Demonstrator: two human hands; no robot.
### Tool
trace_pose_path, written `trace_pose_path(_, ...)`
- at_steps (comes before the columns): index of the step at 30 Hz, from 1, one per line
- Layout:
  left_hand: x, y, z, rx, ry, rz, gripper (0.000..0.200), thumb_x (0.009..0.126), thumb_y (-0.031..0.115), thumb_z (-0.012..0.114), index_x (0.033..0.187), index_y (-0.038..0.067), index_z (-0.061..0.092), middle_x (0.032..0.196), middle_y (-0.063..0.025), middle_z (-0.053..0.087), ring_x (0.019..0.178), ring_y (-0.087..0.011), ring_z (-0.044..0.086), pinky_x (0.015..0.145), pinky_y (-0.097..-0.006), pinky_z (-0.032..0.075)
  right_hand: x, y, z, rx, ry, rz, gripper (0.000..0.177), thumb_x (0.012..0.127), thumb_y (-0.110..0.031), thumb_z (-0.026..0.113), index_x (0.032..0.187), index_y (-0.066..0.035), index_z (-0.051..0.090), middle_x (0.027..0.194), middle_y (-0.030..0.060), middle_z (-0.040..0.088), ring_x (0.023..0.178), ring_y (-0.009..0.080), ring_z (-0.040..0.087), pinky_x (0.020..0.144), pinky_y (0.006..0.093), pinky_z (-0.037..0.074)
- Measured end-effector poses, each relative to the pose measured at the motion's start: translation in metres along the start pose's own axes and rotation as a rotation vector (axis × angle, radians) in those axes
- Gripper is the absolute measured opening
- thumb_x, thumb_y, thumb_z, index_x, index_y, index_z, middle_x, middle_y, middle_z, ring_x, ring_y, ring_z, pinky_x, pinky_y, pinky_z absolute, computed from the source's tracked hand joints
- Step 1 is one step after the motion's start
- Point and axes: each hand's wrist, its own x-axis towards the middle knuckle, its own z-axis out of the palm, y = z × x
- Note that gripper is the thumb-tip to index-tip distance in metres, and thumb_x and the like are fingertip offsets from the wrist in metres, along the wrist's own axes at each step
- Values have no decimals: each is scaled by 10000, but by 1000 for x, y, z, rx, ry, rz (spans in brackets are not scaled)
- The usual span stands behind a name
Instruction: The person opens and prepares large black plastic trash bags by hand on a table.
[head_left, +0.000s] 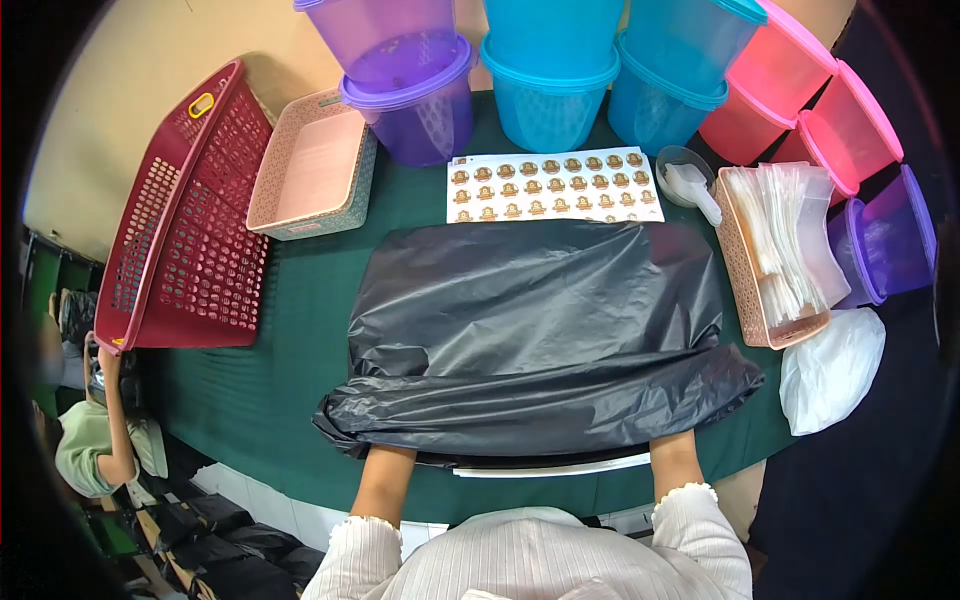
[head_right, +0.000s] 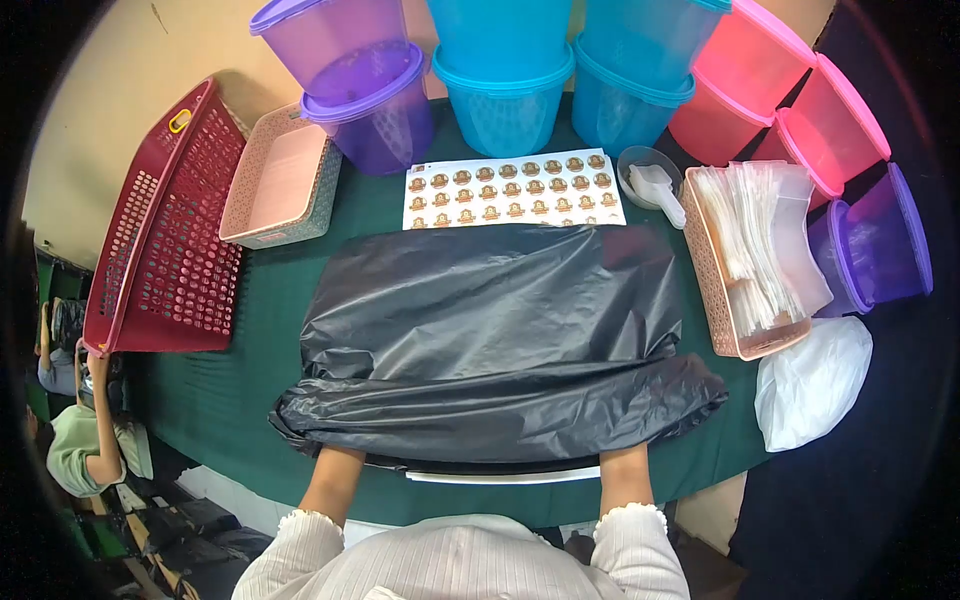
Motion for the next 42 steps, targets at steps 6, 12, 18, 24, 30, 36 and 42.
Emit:
trace_pose_path(6, 2, -13, -12, -158, 20, 222, 393, 869, 334, 409, 1130, 62, 516, 1171, -135, 501, 1108, -282, 441, 967, -358, 294, 23, -33, -17, -16, -25, 11, 785, 738, -561, 502, 1317, -80, 281, 1379, 149, 224, 1268, 309, 207, 1030, 435, 188)
trace_pose_path(12, -1, -29, -72, -349, 24, 498, 442, 861, 368, 426, 1181, 66, 473, 1221, -145, 455, 1150, -277, 397, 984, -346, 275, 51, -47, -92, -53, -27, 8, 793, 734, -566, 505, 1318, -79, 280, 1380, 150, 221, 1268, 310, 204, 1029, 437, 187)
trace_pose_path(18, -16, 89, -126, -536, -5, 760, 503, 854, 402, 443, 1231, 70, 429, 1270, -156, 409, 1193, -272, 354, 1000, -334, 255, 64, -120, -70, -70, -57, 15, 801, 730, -571, 507, 1318, -78, 278, 1381, 151, 218, 1269, 312, 202, 1029, 438, 187)
trace_pose_path(24, -109, 88, -192, -293, -153, 848, 685, 770, 518, 520, 1201, -8, 439, 1214, -235, 446, 1158, -295, 408, 966, -340, 303, 32, -118, 29, -558, 118, -35, 841, 592, -469, 648, 1251, -35, 358, 1275, 220, 353, 1153, 362, 364, 976, 461, 246)
trace_pose_path(30, -85, 107, -257, -581, 51, 1091, 391, 803, 276, 565, 1076, -3, 546, 1033, -99, 585, 982, -183, 510, 887, -289, 366, 44, -109, 48, -773, 582, -26, 589, 592, -96, 626, 1153, -55, 454, 1131, 127, 505, 999, 238, 506, 877, 351, 346)
trace_pose_path(36, -93, 111, -297, -309, 532, 978, 579, 758, 398, 571, 1126, -43, 489, 1105, -250, 516, 1073, -339, 473, 920, -355, 355, 32, -127, 15, -709, 580, -10, 307, 604, -24, 571, 904, -84, 594, 825, 69, 614, 832, 217, 589, 810, 325, 392)
trace_pose_path(42, -95, 93, -335, -3, 848, 1079, 593, 808, 382, 544, 1250, 22, 382, 1284, -195, 375, 1197, -299, 358, 1001, -344, 266, -73, -230, -50, -604, 595, -288, 237, 603, -9, 575, 838, -38, 576, 742, 102, 608, 687, 247, 602, 573, 345, 480)
